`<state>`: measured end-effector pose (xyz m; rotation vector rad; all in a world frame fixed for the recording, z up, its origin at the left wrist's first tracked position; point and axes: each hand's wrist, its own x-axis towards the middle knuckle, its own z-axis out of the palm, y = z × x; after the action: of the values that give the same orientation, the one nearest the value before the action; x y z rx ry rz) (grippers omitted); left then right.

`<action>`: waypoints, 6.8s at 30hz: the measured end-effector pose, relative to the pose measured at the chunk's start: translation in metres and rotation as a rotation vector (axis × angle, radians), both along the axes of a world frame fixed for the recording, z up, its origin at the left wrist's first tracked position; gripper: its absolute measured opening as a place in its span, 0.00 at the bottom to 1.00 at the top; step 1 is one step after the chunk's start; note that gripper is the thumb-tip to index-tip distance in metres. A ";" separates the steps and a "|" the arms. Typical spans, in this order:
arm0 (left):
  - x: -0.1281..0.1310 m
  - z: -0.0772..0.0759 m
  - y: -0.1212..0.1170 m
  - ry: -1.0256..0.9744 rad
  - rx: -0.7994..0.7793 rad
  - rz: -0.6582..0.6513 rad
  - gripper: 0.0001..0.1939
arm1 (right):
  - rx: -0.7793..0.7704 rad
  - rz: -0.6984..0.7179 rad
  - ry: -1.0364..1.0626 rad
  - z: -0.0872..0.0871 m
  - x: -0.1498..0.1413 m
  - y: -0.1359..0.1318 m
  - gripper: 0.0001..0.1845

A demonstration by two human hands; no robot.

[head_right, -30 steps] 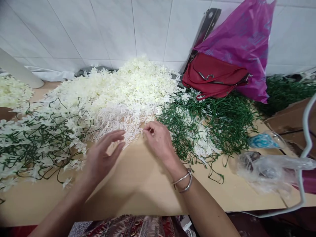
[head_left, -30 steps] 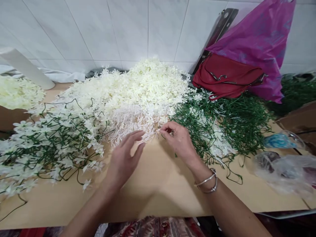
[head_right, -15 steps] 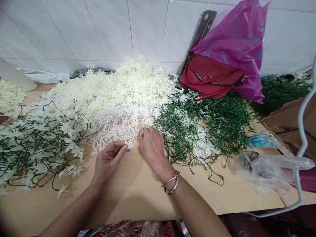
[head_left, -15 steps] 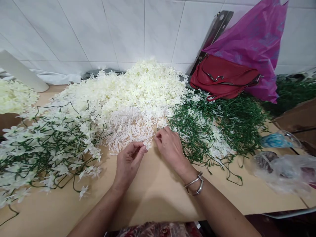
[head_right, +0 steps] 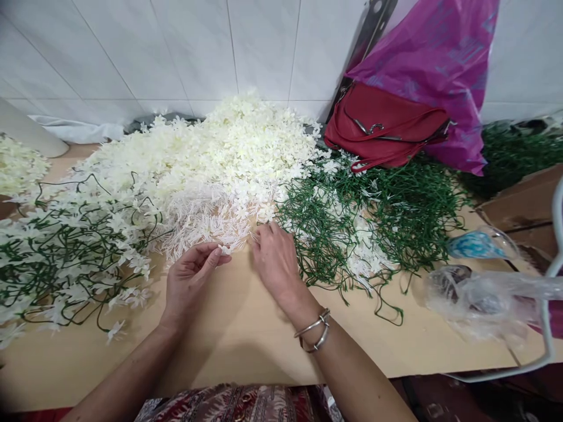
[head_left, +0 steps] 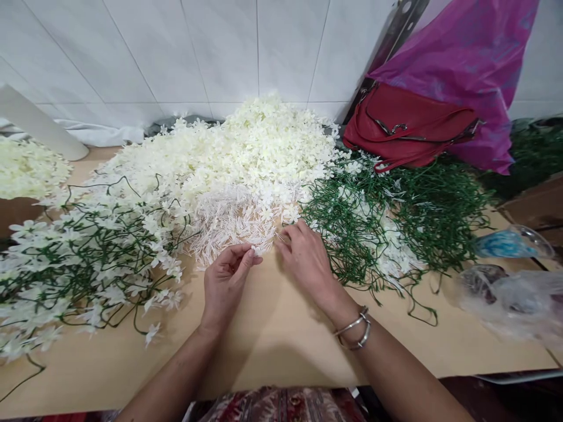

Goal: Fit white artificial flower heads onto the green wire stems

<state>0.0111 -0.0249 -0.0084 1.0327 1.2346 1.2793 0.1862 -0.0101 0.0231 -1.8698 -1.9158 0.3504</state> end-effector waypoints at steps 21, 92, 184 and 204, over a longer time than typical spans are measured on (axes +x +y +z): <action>-0.003 -0.002 -0.002 0.081 0.009 -0.058 0.17 | -0.038 -0.102 1.011 -0.013 -0.033 -0.025 0.06; 0.033 0.015 0.097 1.322 0.663 -0.206 0.11 | 0.507 -0.320 1.296 -0.013 0.021 -0.013 0.05; -0.001 0.008 0.020 0.024 0.047 -0.309 0.17 | -0.150 -0.054 1.600 -0.029 -0.009 -0.017 0.13; -0.004 0.000 0.017 0.125 0.165 -0.338 0.07 | -0.328 -0.032 1.541 -0.019 -0.002 -0.016 0.16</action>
<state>0.0070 -0.0081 -0.0088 1.3933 1.0040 1.0778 0.1840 -0.0256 0.0045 -1.0268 -0.7333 1.5630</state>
